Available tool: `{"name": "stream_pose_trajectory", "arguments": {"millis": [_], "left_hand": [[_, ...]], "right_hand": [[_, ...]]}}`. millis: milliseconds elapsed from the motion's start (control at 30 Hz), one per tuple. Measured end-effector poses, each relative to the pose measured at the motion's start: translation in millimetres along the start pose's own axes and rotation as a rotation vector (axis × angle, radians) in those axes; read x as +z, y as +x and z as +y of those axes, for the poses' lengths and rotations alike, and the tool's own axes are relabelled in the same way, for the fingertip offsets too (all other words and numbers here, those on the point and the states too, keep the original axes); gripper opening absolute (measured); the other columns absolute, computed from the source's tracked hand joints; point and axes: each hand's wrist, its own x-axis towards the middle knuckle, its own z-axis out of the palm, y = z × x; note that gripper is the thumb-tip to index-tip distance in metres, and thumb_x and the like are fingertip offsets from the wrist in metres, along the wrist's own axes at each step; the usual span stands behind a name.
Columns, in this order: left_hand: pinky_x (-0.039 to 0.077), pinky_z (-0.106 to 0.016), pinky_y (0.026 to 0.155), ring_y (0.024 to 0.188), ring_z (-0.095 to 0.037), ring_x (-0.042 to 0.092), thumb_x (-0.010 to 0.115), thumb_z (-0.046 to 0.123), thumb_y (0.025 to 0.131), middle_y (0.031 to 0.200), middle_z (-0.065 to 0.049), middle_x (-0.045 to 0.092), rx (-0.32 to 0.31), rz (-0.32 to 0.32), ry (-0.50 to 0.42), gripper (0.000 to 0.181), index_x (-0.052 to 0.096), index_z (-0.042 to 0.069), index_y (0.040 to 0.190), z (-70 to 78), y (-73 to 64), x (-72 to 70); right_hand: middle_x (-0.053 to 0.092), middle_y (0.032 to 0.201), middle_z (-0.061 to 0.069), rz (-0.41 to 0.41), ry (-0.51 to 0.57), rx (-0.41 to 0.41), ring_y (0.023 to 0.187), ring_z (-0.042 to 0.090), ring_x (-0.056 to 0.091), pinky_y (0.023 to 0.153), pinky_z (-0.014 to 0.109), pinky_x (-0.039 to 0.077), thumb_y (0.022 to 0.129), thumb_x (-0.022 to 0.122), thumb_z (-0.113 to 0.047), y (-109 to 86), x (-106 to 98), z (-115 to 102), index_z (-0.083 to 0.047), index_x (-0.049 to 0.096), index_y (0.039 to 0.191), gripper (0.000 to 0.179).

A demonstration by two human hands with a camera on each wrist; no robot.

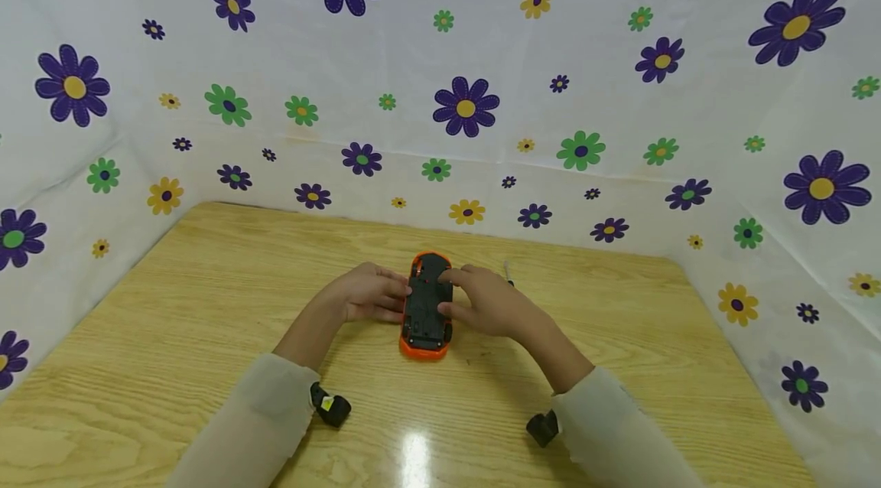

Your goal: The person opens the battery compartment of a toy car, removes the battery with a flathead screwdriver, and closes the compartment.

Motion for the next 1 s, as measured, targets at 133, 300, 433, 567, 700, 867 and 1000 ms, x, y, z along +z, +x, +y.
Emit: {"name": "stream_pose_trajectory", "arguments": {"millis": [133, 300, 433, 567, 700, 867, 1000], "left_hand": [[0.060, -0.046, 0.090, 0.107, -0.033, 0.070, 0.058, 0.004, 0.102, 0.128, -0.027, 0.064, 0.010, 0.006, 0.015, 0.046, 0.048, -0.008, 0.145, -0.3, -0.3, 0.4], [0.060, -0.047, 0.090, 0.107, -0.034, 0.070, 0.058, 0.003, 0.102, 0.125, -0.027, 0.065, 0.012, 0.008, 0.018, 0.046, 0.048, -0.009, 0.144, 0.4, 0.5, 0.6], [0.060, -0.047, 0.091, 0.106, -0.033, 0.070, 0.058, 0.003, 0.102, 0.125, -0.028, 0.065, 0.014, 0.004, 0.020, 0.046, 0.047, -0.009, 0.145, 0.7, 1.0, 0.6], [0.060, -0.047, 0.091, 0.106, -0.033, 0.070, 0.058, 0.004, 0.101, 0.127, -0.028, 0.065, 0.014, 0.003, 0.019, 0.048, 0.046, -0.009, 0.146, 0.3, 1.3, 0.4], [0.060, -0.046, 0.091, 0.107, -0.033, 0.070, 0.058, 0.004, 0.102, 0.128, -0.028, 0.064, 0.014, 0.007, 0.022, 0.049, 0.045, -0.009, 0.147, -0.2, 0.7, -0.3], [0.060, -0.046, 0.091, 0.106, -0.032, 0.070, 0.058, 0.004, 0.102, 0.128, -0.028, 0.064, 0.013, 0.005, 0.026, 0.048, 0.045, -0.009, 0.146, -1.5, 0.5, -0.8], [0.060, -0.046, 0.091, 0.107, -0.033, 0.070, 0.058, 0.004, 0.102, 0.128, -0.028, 0.064, 0.015, -0.001, 0.027, 0.049, 0.045, -0.010, 0.147, -2.5, 0.9, -0.9]], "right_hand": [[0.067, 0.128, 0.016, 0.023, 0.042, 0.051, 0.117, 0.032, 0.064, 0.097, 0.046, 0.055, 0.100, 0.071, -0.028, 5.8, 4, 4, -0.006, 0.061, 0.138, 0.045], [0.069, 0.125, 0.014, 0.035, 0.110, 0.096, 0.115, 0.030, 0.065, 0.096, 0.046, 0.056, 0.098, 0.072, -0.026, 10.7, 8, 10, -0.006, 0.062, 0.137, 0.044], [0.069, 0.126, 0.014, 0.040, 0.162, 0.126, 0.115, 0.030, 0.065, 0.097, 0.047, 0.056, 0.098, 0.072, -0.027, 11.1, 9, 14, -0.008, 0.062, 0.138, 0.045], [0.068, 0.128, 0.014, 0.046, 0.217, 0.132, 0.118, 0.032, 0.064, 0.098, 0.049, 0.055, 0.098, 0.073, -0.026, 9.6, 10, 16, -0.009, 0.064, 0.136, 0.043], [0.068, 0.127, 0.015, 0.050, 0.266, 0.116, 0.118, 0.032, 0.064, 0.099, 0.050, 0.055, 0.097, 0.074, -0.027, 8.5, 12, 17, -0.009, 0.065, 0.134, 0.042], [0.070, 0.119, 0.012, 0.057, 0.286, 0.119, 0.109, 0.028, 0.065, 0.093, 0.045, 0.057, 0.096, 0.076, -0.028, 9.5, 15, 17, -0.008, 0.065, 0.135, 0.045], [0.071, 0.114, 0.011, 0.063, 0.303, 0.130, 0.104, 0.024, 0.065, 0.090, 0.043, 0.057, 0.095, 0.077, -0.027, 9.8, 17, 18, -0.009, 0.064, 0.135, 0.046]]}}
